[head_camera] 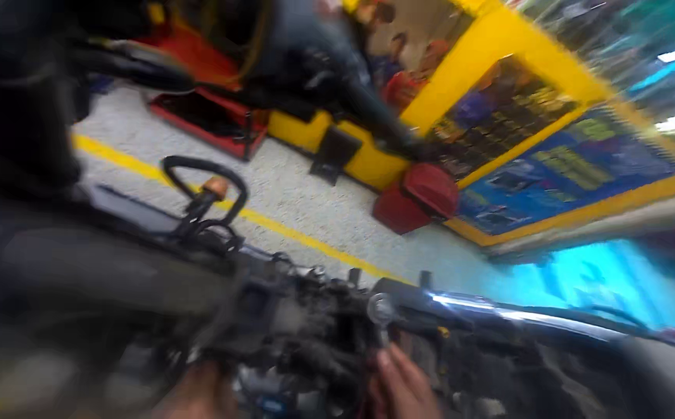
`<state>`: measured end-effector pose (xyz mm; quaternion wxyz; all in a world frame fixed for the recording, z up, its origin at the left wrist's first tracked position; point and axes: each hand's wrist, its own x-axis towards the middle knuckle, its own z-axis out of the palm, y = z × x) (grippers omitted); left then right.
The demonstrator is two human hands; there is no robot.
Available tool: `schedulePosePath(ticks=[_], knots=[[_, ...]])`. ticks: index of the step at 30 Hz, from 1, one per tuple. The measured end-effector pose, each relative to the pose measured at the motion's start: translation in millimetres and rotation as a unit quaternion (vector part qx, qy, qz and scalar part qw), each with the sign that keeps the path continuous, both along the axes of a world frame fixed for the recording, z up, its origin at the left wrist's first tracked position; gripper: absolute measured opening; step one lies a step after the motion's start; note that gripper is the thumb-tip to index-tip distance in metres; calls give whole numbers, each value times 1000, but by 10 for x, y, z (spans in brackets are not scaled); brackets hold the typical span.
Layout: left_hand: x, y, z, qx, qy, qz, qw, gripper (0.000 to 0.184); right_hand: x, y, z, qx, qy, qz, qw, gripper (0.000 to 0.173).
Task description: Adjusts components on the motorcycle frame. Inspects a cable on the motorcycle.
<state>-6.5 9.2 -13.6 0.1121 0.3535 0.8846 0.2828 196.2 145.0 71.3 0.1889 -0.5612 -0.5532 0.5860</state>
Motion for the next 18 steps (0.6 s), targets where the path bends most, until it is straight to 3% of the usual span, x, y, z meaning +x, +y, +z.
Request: schedulePosePath(ticks=[7, 13, 18], knots=[[19, 54, -223, 21, 51, 62, 997, 22, 19, 4, -37, 12, -4, 27, 1000, 32], [74, -33, -326, 63, -29, 78, 995, 28, 36, 18, -38, 9, 13, 31, 999, 33], [49, -3, -391, 71, 28, 83, 994, 24, 54, 27, -63, 24, 21, 45, 998, 33]])
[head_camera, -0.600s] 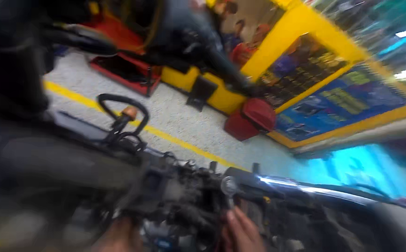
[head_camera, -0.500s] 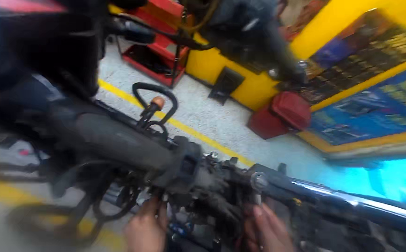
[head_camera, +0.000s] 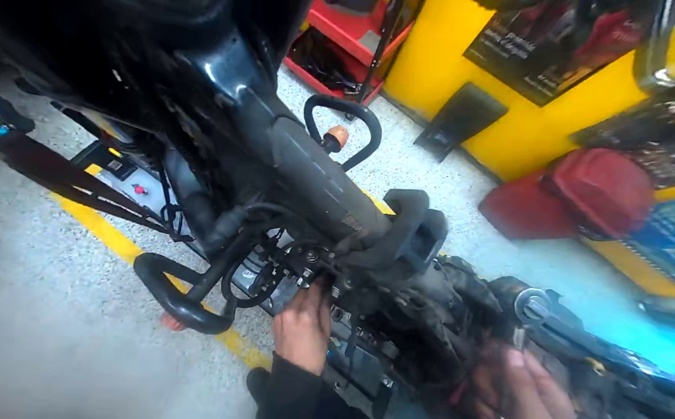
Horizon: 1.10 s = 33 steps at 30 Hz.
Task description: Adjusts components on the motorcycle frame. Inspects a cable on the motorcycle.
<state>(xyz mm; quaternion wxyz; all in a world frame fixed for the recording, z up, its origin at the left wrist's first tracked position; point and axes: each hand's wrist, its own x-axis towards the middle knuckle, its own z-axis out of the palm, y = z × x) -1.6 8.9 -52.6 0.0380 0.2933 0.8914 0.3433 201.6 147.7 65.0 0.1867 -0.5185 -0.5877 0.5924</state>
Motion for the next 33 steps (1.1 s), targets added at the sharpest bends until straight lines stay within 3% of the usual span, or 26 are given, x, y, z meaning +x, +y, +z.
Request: schedulePosePath(ticks=[6, 10, 13, 21, 25, 33], knots=[[24, 9, 73, -12, -40, -2, 999, 23, -6, 12, 26, -4, -4, 11, 1000, 33], [-6, 20, 80, -48, -7, 7, 999, 31, -4, 17, 26, -4, -2, 15, 1000, 33], [-16, 57, 60, -19, -2, 2, 1000, 20, -3, 30, 15, -1, 6, 23, 1000, 34], [34, 48, 95, -37, 0, 20, 999, 28, 17, 39, 5, 2, 10, 34, 999, 35], [35, 82, 67, -24, 11, 17, 1000, 21, 9, 45, 5, 2, 10, 34, 999, 36], [47, 72, 104, -52, 9, 27, 998, 31, 27, 58, -6, 7, 14, 48, 999, 37]])
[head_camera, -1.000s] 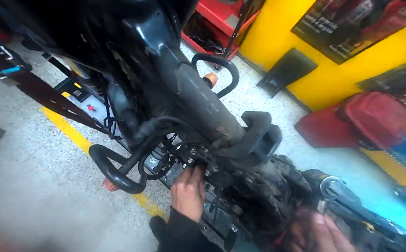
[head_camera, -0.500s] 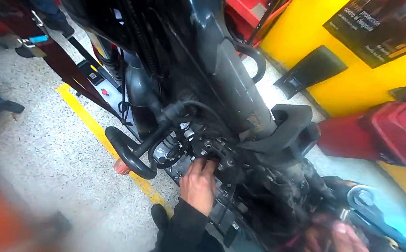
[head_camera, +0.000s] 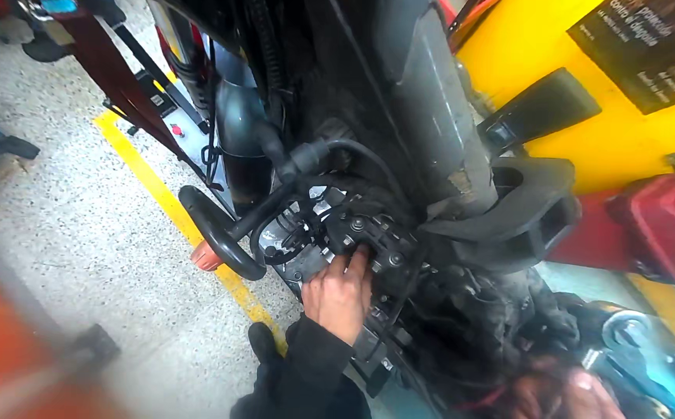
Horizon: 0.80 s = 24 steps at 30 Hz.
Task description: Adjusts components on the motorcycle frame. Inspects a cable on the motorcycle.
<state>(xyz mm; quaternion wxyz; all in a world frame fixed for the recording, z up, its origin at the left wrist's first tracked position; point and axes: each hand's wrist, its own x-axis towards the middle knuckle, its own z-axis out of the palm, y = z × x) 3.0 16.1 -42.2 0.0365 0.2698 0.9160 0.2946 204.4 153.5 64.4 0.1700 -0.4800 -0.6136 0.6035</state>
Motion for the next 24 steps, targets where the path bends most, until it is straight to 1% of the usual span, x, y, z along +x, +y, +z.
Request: schedulePosePath(ticks=[2, 4, 7, 10, 13, 16, 18, 21, 24], knots=[[-15, 9, -10, -8, 6, 7, 1000, 26, 1, 4, -3, 4, 3, 6, 1000, 37], [-16, 24, -18, 6, -1, -3, 1000, 21, -2, 1, -4, 5, 6, 4, 1000, 37], [5, 24, -36, 25, -26, -12, 999, 26, -3, -8, 0, 5, 8, 1, 1000, 38], [-7, -20, -29, 15, -48, -16, 999, 28, -8, -17, -4, 8, 10, -3, 1000, 38], [-35, -37, -6, 2, -38, -13, 999, 31, -27, -23, -1, 14, 4, -3, 1000, 37], [-35, -18, -69, 21, 1, -12, 1000, 23, -16, -18, -7, 14, 8, 1, 1000, 38], [-22, 0, -77, 40, -10, -20, 999, 23, -9, -4, -13, 12, 8, 8, 1000, 38], [2, -20, -53, 47, -46, -19, 998, 28, -2, -7, -15, 11, 11, 12, 1000, 38], [27, -43, -14, 43, -51, -2, 998, 26, 2, 1, -19, 8, 13, 9, 1000, 38]])
